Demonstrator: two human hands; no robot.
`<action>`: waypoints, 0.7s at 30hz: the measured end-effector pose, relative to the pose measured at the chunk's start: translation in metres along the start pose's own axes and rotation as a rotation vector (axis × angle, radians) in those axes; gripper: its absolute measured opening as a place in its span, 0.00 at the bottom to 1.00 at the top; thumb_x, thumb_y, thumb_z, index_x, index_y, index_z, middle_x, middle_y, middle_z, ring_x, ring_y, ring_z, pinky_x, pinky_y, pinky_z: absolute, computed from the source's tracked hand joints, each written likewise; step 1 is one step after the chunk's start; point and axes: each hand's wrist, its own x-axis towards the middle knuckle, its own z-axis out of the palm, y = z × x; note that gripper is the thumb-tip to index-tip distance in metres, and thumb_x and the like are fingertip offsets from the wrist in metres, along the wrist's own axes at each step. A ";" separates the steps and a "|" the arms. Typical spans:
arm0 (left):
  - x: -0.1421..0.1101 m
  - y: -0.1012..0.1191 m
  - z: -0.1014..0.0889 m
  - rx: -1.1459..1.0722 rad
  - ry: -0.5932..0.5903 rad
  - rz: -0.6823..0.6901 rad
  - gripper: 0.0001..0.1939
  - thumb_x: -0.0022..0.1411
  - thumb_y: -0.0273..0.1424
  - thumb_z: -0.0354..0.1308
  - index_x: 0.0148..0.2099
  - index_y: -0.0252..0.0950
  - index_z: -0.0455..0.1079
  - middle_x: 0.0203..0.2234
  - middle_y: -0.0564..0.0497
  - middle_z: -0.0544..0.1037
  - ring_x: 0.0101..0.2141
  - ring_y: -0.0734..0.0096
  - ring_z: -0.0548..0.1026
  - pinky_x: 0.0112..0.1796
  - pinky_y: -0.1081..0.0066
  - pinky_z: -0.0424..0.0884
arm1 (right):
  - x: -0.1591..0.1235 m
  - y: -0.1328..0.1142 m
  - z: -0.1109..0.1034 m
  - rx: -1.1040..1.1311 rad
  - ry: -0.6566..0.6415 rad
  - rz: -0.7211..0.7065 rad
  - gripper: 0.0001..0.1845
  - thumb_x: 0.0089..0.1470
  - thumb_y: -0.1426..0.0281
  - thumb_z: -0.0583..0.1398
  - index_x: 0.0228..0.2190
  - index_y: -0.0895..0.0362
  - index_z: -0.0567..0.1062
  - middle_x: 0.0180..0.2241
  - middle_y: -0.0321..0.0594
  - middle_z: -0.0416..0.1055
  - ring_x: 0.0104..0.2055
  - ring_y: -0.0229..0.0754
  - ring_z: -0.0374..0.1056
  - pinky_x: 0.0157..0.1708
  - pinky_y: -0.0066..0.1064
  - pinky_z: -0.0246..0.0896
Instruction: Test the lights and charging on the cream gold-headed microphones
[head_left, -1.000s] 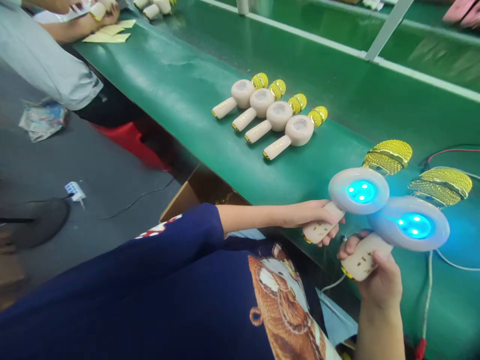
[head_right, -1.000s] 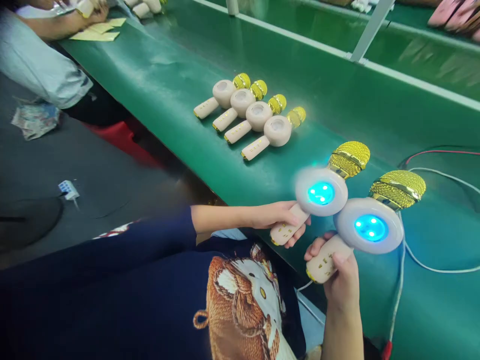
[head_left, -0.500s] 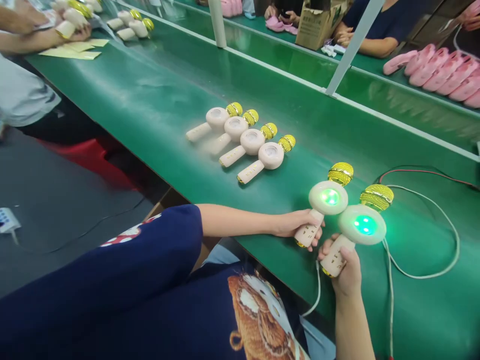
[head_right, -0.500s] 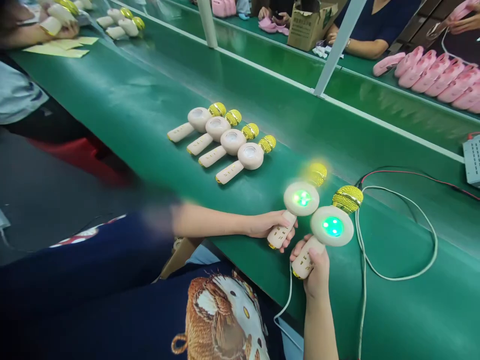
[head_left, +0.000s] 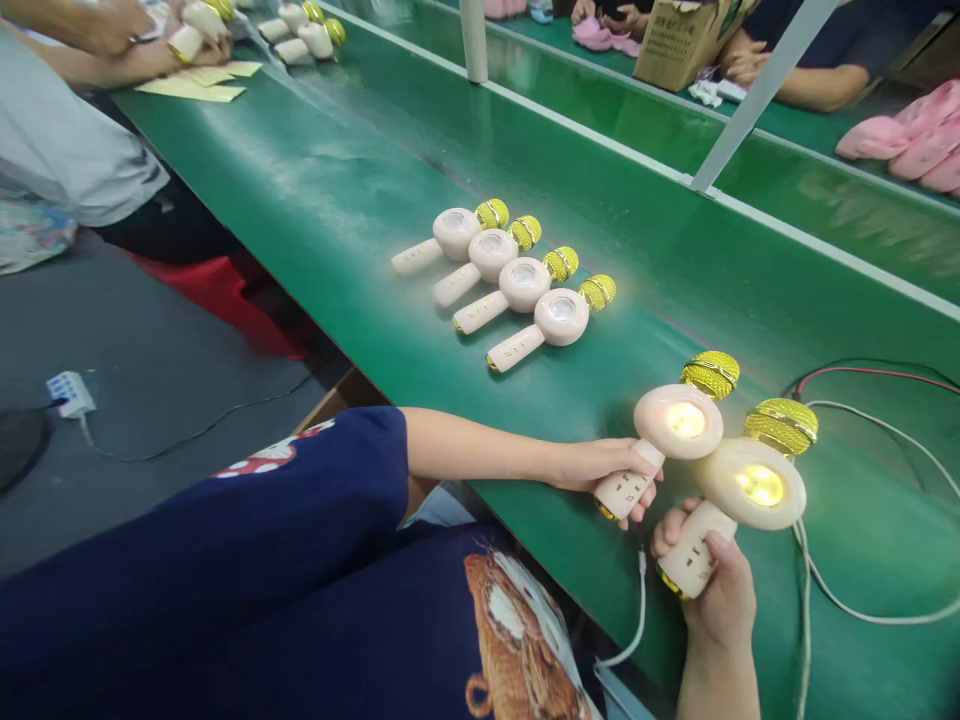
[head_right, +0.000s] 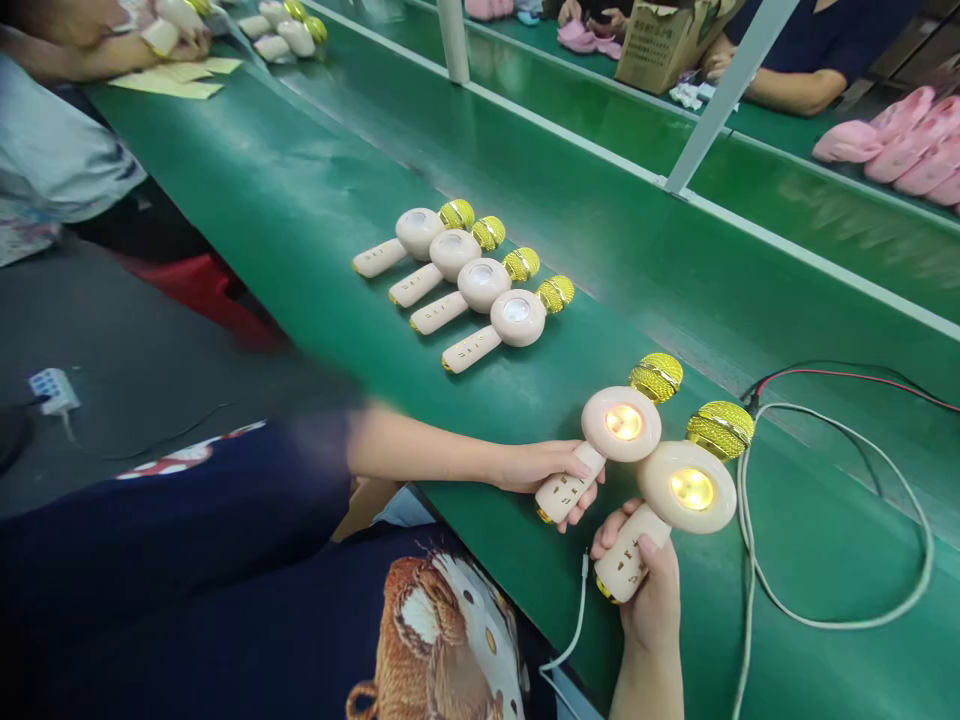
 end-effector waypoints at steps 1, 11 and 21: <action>-0.001 0.001 0.001 0.003 0.001 -0.002 0.17 0.51 0.38 0.62 0.39 0.35 0.62 0.24 0.53 0.74 0.23 0.70 0.74 0.22 0.70 0.71 | 0.000 0.000 0.000 0.000 -0.004 -0.003 0.14 0.47 0.59 0.61 0.35 0.54 0.72 0.21 0.35 0.68 0.22 0.39 0.64 0.22 0.30 0.61; -0.003 0.001 0.002 0.033 -0.068 0.019 0.18 0.51 0.39 0.62 0.40 0.36 0.62 0.24 0.53 0.73 0.23 0.69 0.75 0.23 0.69 0.72 | 0.000 -0.002 -0.002 -0.015 -0.047 -0.041 0.15 0.47 0.58 0.61 0.35 0.53 0.71 0.22 0.36 0.69 0.23 0.41 0.66 0.23 0.32 0.63; -0.003 0.000 0.001 0.015 -0.076 -0.003 0.19 0.52 0.41 0.60 0.40 0.36 0.62 0.25 0.52 0.73 0.25 0.66 0.75 0.23 0.67 0.72 | -0.001 -0.002 -0.002 -0.021 -0.042 -0.046 0.15 0.46 0.59 0.62 0.36 0.53 0.72 0.23 0.36 0.70 0.23 0.42 0.67 0.22 0.33 0.64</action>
